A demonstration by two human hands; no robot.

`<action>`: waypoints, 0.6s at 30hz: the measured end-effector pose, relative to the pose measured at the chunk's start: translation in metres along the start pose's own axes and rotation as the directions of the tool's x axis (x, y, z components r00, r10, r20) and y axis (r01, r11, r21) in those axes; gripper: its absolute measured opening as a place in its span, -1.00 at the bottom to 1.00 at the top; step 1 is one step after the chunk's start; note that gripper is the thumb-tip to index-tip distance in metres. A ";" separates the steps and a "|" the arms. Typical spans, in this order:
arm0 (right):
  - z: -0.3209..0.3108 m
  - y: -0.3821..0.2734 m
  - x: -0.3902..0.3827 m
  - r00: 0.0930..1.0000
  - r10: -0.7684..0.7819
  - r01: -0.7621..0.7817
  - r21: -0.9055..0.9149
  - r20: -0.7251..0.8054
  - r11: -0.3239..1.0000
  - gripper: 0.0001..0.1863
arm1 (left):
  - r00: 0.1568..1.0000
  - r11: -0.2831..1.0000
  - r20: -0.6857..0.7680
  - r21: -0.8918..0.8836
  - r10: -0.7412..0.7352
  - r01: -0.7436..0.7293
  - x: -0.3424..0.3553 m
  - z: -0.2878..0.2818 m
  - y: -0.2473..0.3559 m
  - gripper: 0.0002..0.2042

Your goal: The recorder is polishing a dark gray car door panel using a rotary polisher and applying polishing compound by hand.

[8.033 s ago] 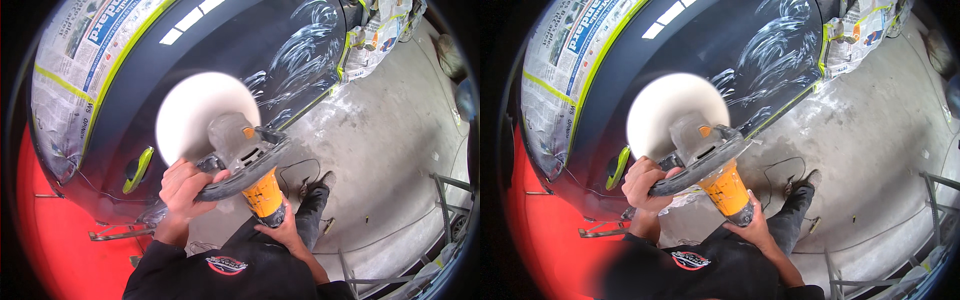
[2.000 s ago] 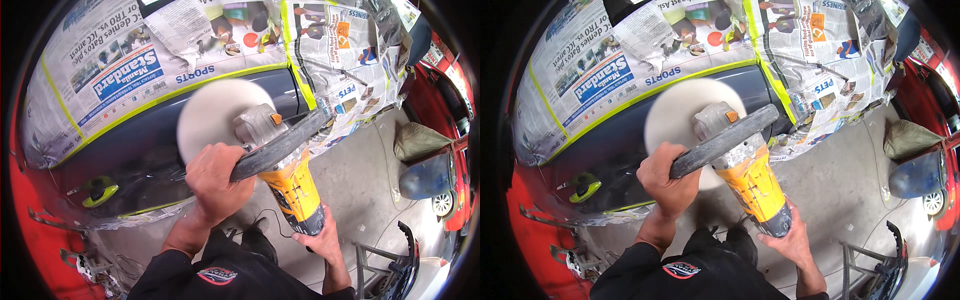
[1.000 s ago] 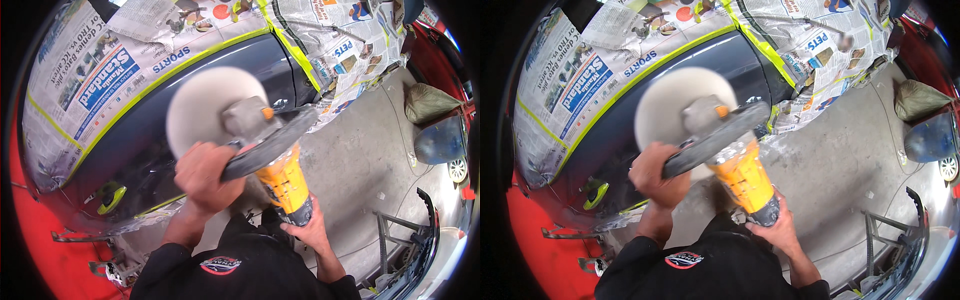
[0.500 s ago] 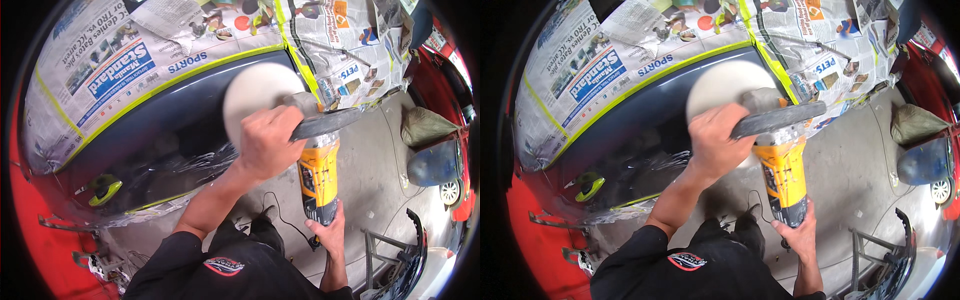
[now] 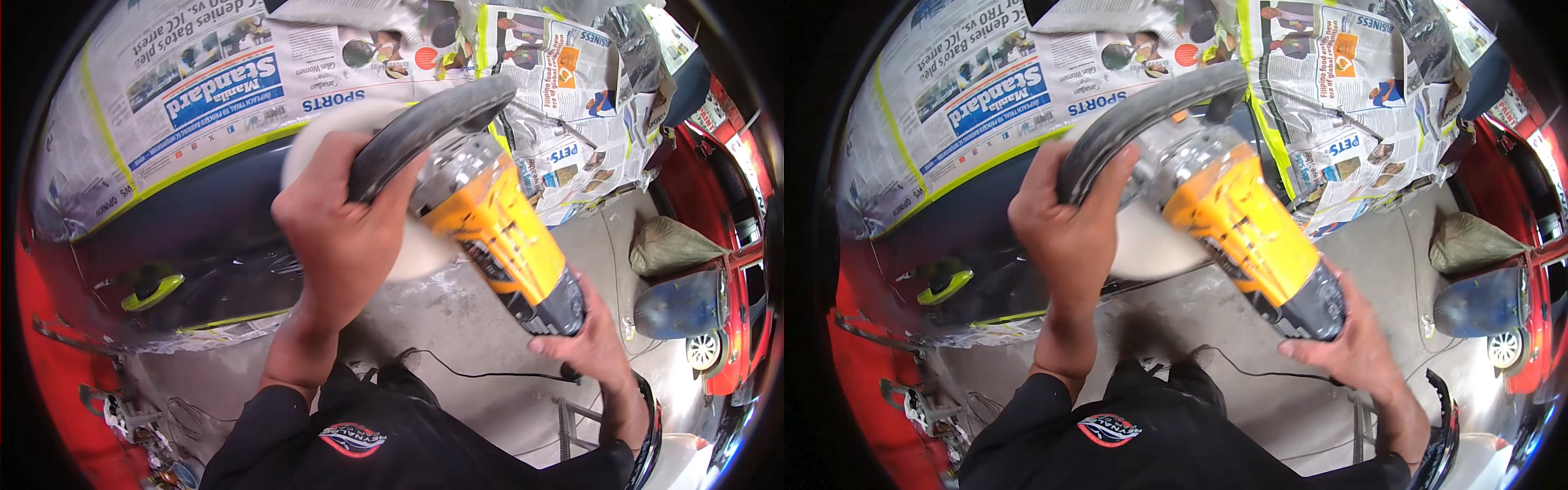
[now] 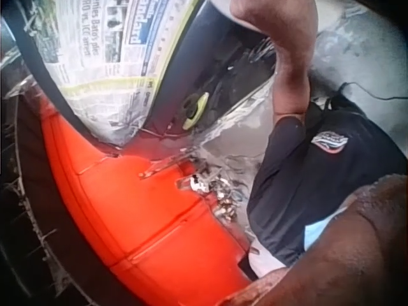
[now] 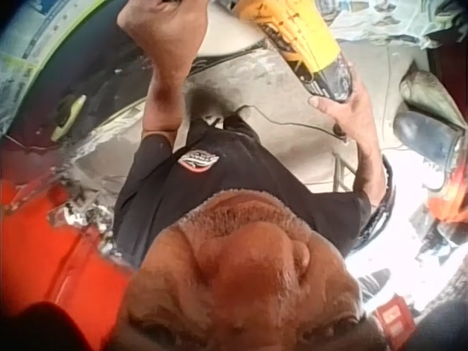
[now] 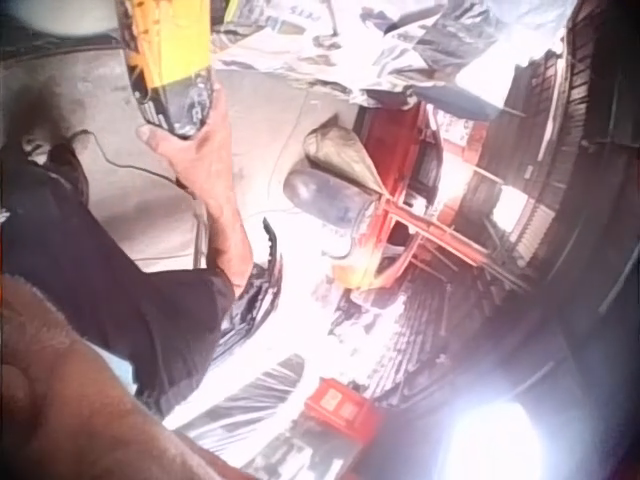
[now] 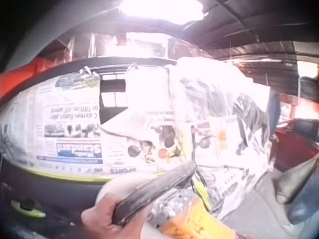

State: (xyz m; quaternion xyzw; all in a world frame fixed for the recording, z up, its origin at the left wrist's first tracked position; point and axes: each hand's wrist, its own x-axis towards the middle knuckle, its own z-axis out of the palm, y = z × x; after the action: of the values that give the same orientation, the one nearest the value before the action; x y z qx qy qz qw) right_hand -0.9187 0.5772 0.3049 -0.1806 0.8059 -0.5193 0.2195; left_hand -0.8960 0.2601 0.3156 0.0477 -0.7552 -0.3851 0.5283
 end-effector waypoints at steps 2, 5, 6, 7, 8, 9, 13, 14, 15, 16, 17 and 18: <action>-0.013 -0.012 0.005 1.000 0.004 -0.003 0.041 -0.006 0.999 0.19 | 0.997 0.998 -0.040 -0.013 0.066 -0.067 0.007 0.015 -0.002 -0.77; -0.029 -0.020 0.005 0.996 0.055 -0.057 -0.035 -0.067 0.998 0.14 | 0.998 0.997 -0.043 -0.063 0.040 -0.042 0.011 0.035 0.001 -0.76; -0.032 -0.021 0.005 0.997 0.048 -0.051 -0.047 -0.057 0.998 0.14 | 0.999 0.996 -0.037 -0.084 0.037 -0.040 0.012 0.041 0.002 -0.75; -0.036 -0.022 0.005 0.996 0.056 -0.061 -0.071 -0.071 0.996 0.12 | 0.999 0.996 -0.030 -0.079 0.030 -0.032 0.012 0.044 0.004 -0.81; -0.041 -0.021 0.005 0.994 0.063 -0.071 -0.095 -0.084 0.993 0.10 | 0.999 0.997 -0.048 -0.070 0.022 -0.026 0.012 0.050 0.004 -0.81; -0.044 -0.013 0.005 0.992 0.040 -0.052 -0.103 -0.117 0.993 0.08 | 0.997 0.995 -0.047 -0.075 0.068 -0.072 0.011 0.058 0.000 -0.79; -0.062 -0.011 -0.003 0.976 0.125 -0.151 -0.138 -0.177 0.979 0.08 | 1.000 0.983 0.017 -0.185 0.018 -0.014 0.005 0.096 0.003 -0.74; -0.063 -0.013 -0.002 0.980 0.120 -0.144 -0.152 -0.161 0.978 0.08 | 0.999 0.987 0.020 -0.159 0.027 -0.024 0.005 0.101 0.005 -0.74; -0.067 -0.015 -0.001 0.972 0.159 -0.186 -0.158 -0.171 0.970 0.07 | 1.000 0.985 0.009 -0.169 0.029 -0.027 0.005 0.108 0.005 -0.73; -0.071 -0.016 -0.002 0.962 0.199 -0.230 -0.162 -0.186 0.960 0.06 | 0.999 0.983 0.001 -0.182 0.032 -0.032 0.004 0.116 0.006 -0.73; -0.074 -0.014 -0.001 0.968 0.166 -0.202 -0.190 -0.189 0.961 0.08 | 0.999 0.985 0.038 -0.175 0.003 0.004 0.004 0.121 0.007 -0.73; -0.078 -0.010 0.001 0.972 0.161 -0.195 -0.201 -0.173 0.960 0.08 | 0.997 0.985 0.075 -0.167 -0.027 0.039 0.005 0.125 0.008 -0.72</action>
State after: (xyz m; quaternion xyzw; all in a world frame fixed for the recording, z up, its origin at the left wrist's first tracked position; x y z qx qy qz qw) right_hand -0.9610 0.6316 0.3419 -0.0893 0.8853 -0.4188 0.1814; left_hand -0.9999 0.3304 0.3061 0.0014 -0.7378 -0.4576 0.4963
